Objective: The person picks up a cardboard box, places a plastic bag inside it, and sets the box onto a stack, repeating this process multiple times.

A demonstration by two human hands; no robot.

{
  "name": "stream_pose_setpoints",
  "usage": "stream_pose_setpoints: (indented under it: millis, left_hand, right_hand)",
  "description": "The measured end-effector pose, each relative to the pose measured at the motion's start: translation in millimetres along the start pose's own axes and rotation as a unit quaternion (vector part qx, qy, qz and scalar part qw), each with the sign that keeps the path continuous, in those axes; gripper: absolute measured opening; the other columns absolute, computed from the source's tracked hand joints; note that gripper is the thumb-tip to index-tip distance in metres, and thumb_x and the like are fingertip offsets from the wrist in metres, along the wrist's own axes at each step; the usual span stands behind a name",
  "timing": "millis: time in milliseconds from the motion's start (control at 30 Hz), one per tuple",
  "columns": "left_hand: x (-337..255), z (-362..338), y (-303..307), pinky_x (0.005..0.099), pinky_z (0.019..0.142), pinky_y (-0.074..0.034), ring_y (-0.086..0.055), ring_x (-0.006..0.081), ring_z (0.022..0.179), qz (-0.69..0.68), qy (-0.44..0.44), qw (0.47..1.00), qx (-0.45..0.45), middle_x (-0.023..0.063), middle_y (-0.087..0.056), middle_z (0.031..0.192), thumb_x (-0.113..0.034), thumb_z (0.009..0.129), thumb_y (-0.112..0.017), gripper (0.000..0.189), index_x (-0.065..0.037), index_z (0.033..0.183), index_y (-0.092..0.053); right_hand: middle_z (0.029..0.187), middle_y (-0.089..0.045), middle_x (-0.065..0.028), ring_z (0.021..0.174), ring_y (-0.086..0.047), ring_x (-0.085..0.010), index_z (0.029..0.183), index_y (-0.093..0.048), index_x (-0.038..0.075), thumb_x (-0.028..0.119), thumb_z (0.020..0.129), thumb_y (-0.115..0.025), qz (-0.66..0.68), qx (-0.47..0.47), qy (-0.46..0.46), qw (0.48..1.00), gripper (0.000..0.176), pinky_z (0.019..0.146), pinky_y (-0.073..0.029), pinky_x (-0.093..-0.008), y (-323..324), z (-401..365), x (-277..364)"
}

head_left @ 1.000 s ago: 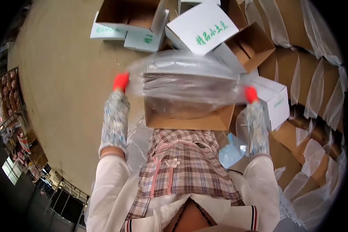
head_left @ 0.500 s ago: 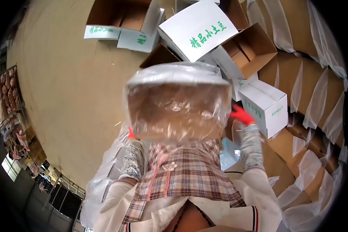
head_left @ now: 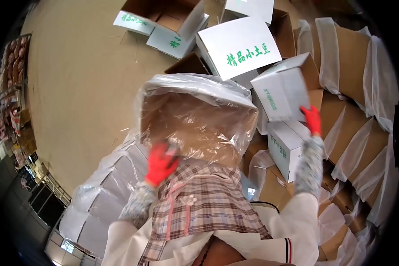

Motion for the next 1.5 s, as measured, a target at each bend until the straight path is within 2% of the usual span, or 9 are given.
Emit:
stream_pose_setpoints:
  millis: [267,400,533,600,967,1067,1133,1300,1500]
  left_hand:
    - [5.5,-0.8,-41.0,0.0471,0.107,-0.029,-0.047,0.0280,0.116,-0.051,-0.136,0.987,0.072,0.0112,-0.056,0.114,-0.023,0.082,-0.060,0.034,-0.009,0.113,-0.058]
    - [7.3,-0.9,-26.2,0.0479,0.107,-0.029,-0.048,0.0276,0.114,-0.040,-0.198,0.977,0.061,0.0104,-0.055,0.115,-0.019,0.082,-0.058,0.033,-0.008,0.114,-0.058]
    - [53.5,-30.7,-89.1,0.0385,0.104,-0.035,-0.049,0.0260,0.116,-0.610,0.090,0.787,0.022,0.0099,-0.054,0.124,-0.018,0.092,-0.048,0.032,-0.008,0.121,-0.054]
    - [50.5,-39.9,-111.7,0.0386,0.101,-0.037,-0.050,0.0278,0.117,-0.142,-0.061,0.985,0.078,0.0130,-0.057,0.121,-0.016,0.090,-0.047,0.032,-0.009,0.120,-0.056]
    - [54.6,-49.8,-80.6,0.0424,0.093,-0.043,-0.055,0.0324,0.106,-0.165,-0.233,0.958,-0.027,0.0175,-0.060,0.112,-0.018,0.075,-0.058,0.038,-0.008,0.111,-0.061]
    - [28.7,-41.8,-58.2,0.0435,0.086,-0.047,-0.059,0.0353,0.098,-0.141,-0.043,0.975,0.166,0.0174,-0.063,0.103,-0.022,0.072,-0.060,0.035,-0.006,0.103,-0.064]
    - [16.3,-31.6,-75.4,0.0423,0.080,-0.049,-0.062,0.0343,0.090,-0.165,-0.058,0.984,-0.019,0.0177,-0.065,0.092,-0.034,0.071,-0.063,0.036,-0.004,0.090,-0.067]
    - [-84.8,4.6,102.3,0.0399,0.082,-0.048,-0.060,0.0309,0.093,-0.325,-0.185,0.861,0.345,0.0156,-0.064,0.093,-0.028,0.085,-0.055,0.027,-0.009,0.102,-0.065]
    - [-18.5,141.2,124.6,0.0502,0.101,-0.028,-0.043,0.0332,0.123,0.261,-0.217,0.935,-0.100,0.0167,-0.049,0.130,-0.052,0.078,-0.063,0.062,-0.011,0.123,-0.053]
  right_hand:
    - [0.100,-0.062,-0.0096,0.086,-0.061,-0.0166,0.115,-0.053,-0.004,0.010,0.080,-0.067,0.124,-0.120,0.051,0.984,0.041,0.078,-0.050,-0.0287,160.1,-364.1,228.3]
    - [0.108,-0.060,-0.0100,0.088,-0.060,-0.0171,0.132,-0.039,0.001,0.006,0.079,-0.063,0.156,0.149,-0.010,0.976,0.058,0.082,-0.048,-0.0283,52.5,-427.4,326.2]
    - [0.136,-0.042,-0.0189,0.121,-0.046,-0.0324,0.144,-0.022,0.004,0.023,0.072,-0.075,-0.225,0.252,0.465,0.818,0.092,0.104,-0.030,-0.0377,-47.6,-440.4,340.8]
    - [0.123,-0.053,-0.0196,0.106,-0.056,-0.0344,0.136,-0.037,0.004,0.022,0.073,-0.074,-0.339,0.153,0.504,0.779,0.076,0.094,-0.040,-0.0378,-83.0,-440.8,310.7]
    - [0.077,-0.064,-0.0165,0.068,-0.062,-0.0339,0.094,-0.061,0.003,0.012,0.078,-0.067,-0.170,0.064,0.366,0.913,0.019,0.059,-0.048,-0.0352,-119.9,-373.6,302.6]
    - [0.079,-0.063,-0.0147,0.070,-0.061,-0.0330,0.095,-0.060,0.006,0.011,0.077,-0.065,-0.178,-0.029,0.465,0.866,0.019,0.060,-0.048,-0.0367,-156.3,-389.8,254.5]
    - [0.082,-0.061,-0.0121,0.071,-0.060,-0.0310,0.098,-0.058,0.010,0.009,0.075,-0.062,-0.286,0.023,0.525,0.802,0.023,0.060,-0.047,-0.0384,-201.0,-401.4,235.0]
    - [0.085,-0.062,-0.0080,0.073,-0.061,-0.0282,0.098,-0.059,0.011,0.011,0.074,-0.064,-0.205,-0.014,0.504,0.839,0.025,0.060,-0.046,-0.0379,-194.3,-381.3,215.0]
    - [0.091,-0.061,-0.0082,0.089,-0.059,-0.0271,0.105,-0.060,0.010,0.018,0.078,-0.063,-0.091,-0.161,0.589,0.787,0.028,0.078,-0.047,-0.0367,-188.2,-415.6,188.3]
Point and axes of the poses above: each hand's wrist, its own z-axis towards the middle knuckle, its own y-axis out of the back of the hand, x = y × z, the point moved 4 cm from there along z, towards the middle knuckle
